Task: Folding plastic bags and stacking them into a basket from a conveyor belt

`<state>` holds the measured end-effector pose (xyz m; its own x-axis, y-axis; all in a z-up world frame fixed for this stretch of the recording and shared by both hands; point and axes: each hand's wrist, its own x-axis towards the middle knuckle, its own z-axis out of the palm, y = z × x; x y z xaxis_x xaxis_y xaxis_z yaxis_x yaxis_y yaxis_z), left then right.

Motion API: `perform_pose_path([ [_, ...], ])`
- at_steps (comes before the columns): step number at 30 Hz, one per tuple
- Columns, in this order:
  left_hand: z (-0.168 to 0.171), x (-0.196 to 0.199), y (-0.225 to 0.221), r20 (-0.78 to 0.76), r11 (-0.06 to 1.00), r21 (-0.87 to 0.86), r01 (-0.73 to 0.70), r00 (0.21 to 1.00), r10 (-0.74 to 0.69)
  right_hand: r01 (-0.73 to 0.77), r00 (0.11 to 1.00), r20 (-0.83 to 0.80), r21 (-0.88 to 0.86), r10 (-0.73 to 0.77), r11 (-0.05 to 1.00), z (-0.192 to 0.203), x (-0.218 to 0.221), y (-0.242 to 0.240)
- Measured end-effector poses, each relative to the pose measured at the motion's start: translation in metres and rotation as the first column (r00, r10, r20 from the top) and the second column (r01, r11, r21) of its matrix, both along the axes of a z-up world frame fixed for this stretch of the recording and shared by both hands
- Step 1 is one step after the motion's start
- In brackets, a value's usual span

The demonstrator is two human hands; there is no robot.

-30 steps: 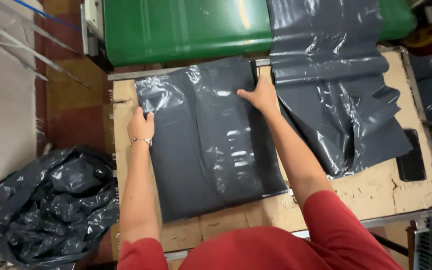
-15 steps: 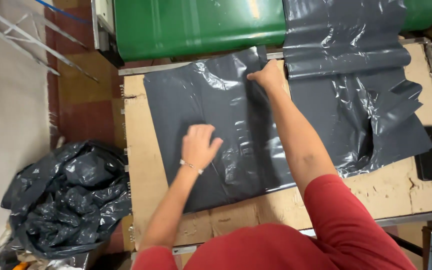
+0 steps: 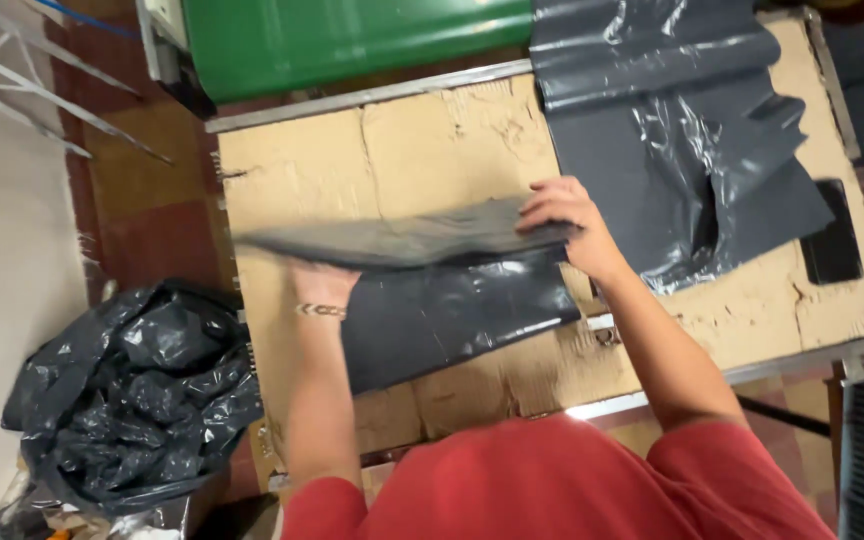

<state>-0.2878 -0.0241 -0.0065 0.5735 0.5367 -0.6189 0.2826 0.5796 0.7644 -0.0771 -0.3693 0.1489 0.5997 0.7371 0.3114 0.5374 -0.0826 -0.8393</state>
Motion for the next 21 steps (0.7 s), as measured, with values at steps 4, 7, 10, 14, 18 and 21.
perform_pose_path([
  [4,-0.038,-0.055,0.042,-0.298,0.96,0.273,0.059,0.954,0.026,0.042,0.992,0.12,-0.116,-0.028,0.992,-0.042,-0.028,-0.046],
  [7,-0.045,-0.062,0.052,-0.52,0.836,0.525,0.158,0.838,0.169,0.081,0.973,0.231,-0.257,-0.02,0.963,-0.066,-0.035,-0.056],
  [10,-0.042,-0.067,0.042,0.173,0.991,0.006,-0.133,0.976,0.13,0.081,0.967,0.255,-0.365,0.016,0.928,-0.078,-0.028,-0.063],
  [14,-0.008,-0.053,0.007,-0.416,0.306,0.886,0.35,0.89,0.186,0.24,0.883,0.47,-0.452,0.001,0.859,-0.093,-0.022,-0.044],
  [18,0.053,0.02,-0.091,-0.449,-0.318,0.842,0.435,0.893,0.032,0.152,0.887,0.454,-0.12,-0.082,0.981,-0.091,-0.047,0.074],
  [21,0.053,0.022,-0.135,-0.686,-0.253,0.723,0.642,0.711,-0.156,0.208,0.821,0.571,-0.268,-0.019,0.941,-0.118,-0.106,0.123],
])
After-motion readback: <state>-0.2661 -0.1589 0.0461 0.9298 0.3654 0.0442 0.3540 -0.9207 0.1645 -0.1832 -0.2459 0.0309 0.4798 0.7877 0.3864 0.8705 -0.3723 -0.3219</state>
